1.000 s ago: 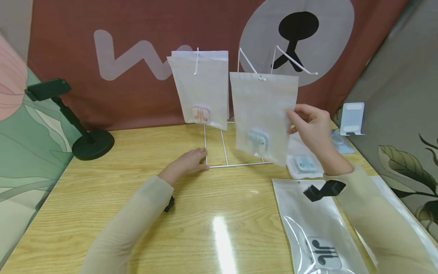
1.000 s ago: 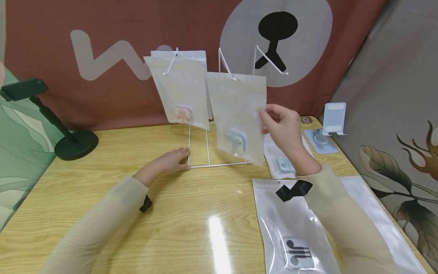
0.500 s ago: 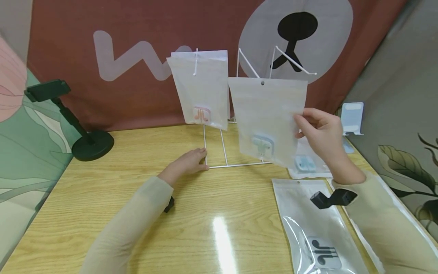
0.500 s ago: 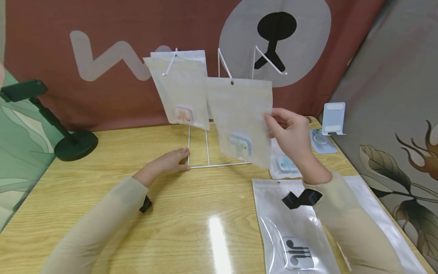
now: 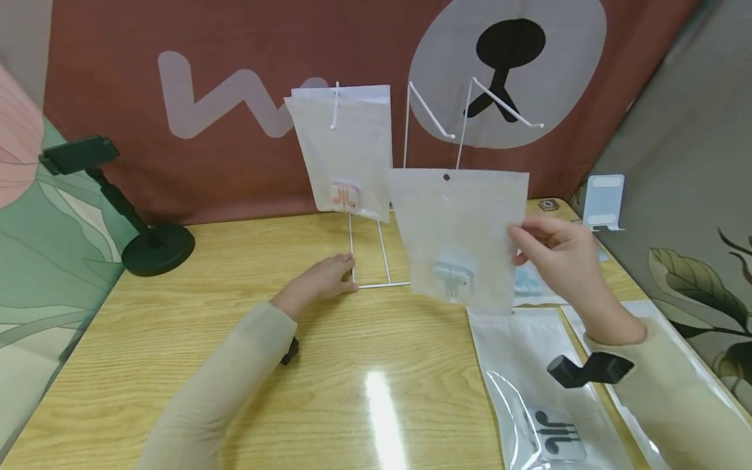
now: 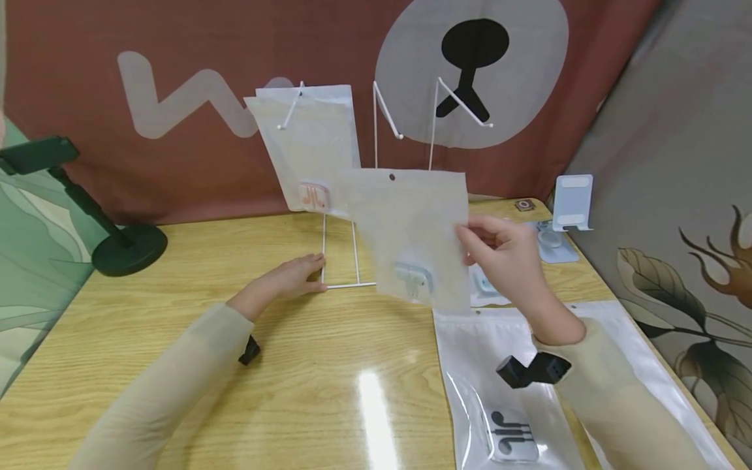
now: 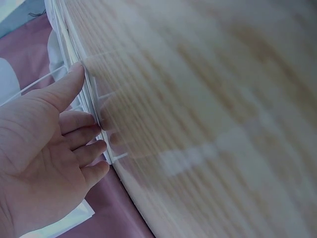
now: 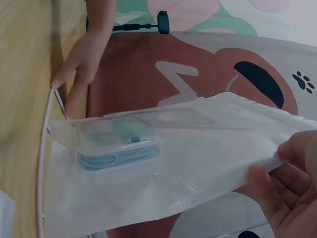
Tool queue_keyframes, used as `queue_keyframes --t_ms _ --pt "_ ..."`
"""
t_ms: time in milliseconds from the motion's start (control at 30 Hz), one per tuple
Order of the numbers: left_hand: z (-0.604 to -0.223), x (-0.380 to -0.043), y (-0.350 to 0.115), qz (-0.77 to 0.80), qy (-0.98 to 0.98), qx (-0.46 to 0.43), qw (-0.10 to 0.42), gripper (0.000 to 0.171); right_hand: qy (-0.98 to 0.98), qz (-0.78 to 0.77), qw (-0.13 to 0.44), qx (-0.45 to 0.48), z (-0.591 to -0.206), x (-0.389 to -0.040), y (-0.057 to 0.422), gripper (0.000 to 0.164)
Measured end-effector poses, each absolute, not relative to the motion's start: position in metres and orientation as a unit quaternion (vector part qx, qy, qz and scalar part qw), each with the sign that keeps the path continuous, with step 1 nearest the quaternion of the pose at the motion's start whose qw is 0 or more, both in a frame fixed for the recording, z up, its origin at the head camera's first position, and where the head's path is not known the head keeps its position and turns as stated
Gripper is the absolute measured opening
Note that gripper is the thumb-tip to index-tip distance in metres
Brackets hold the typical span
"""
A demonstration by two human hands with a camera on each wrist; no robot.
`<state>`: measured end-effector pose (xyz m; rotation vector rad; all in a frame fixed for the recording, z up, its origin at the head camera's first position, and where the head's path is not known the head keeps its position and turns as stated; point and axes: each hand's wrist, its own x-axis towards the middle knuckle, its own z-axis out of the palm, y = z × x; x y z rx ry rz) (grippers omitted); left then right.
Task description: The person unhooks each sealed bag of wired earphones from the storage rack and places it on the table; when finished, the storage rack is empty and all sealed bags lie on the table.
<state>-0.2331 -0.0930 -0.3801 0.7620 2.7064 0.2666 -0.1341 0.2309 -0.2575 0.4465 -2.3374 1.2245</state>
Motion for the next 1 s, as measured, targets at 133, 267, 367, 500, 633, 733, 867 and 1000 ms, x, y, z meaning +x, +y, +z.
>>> queue_keyframes --t_ms 133,267,367,500,633,733,867,1000 --pt "-0.38 -0.233 -0.093 0.091 0.945 0.27 0.158 0.066 -0.849 0.455 0.198 0.182 -0.265 -0.125 0.23 0.016" --pt "-0.38 -0.233 -0.094 0.093 0.945 0.271 0.159 0.066 -0.841 0.468 0.172 0.211 -0.271 -0.114 0.228 0.014" --pt "-0.38 -0.233 -0.094 0.095 0.944 0.273 0.159 0.066 -0.827 0.484 0.155 0.241 -0.273 -0.106 0.227 0.013" --pt "-0.379 -0.233 -0.094 0.094 0.944 0.275 0.155 0.066 -0.813 0.504 0.121 0.267 -0.276 -0.094 0.225 0.017" --pt "-0.377 -0.232 -0.094 0.104 0.944 0.279 0.142 0.05 -0.796 0.538 0.057 0.27 -0.278 -0.084 0.223 0.019" --pt "-0.375 -0.23 -0.094 0.128 0.941 0.281 0.138 0.042 -0.774 0.571 0.002 0.274 -0.281 -0.08 0.221 0.02" --pt "-0.375 -0.23 -0.095 0.14 0.939 0.276 0.147 0.048 -0.746 0.6 -0.045 0.284 -0.289 -0.081 0.22 0.022" --pt "-0.378 -0.232 -0.094 0.127 0.941 0.276 0.147 0.05 -0.746 0.609 -0.074 0.26 -0.298 -0.082 0.22 0.018"
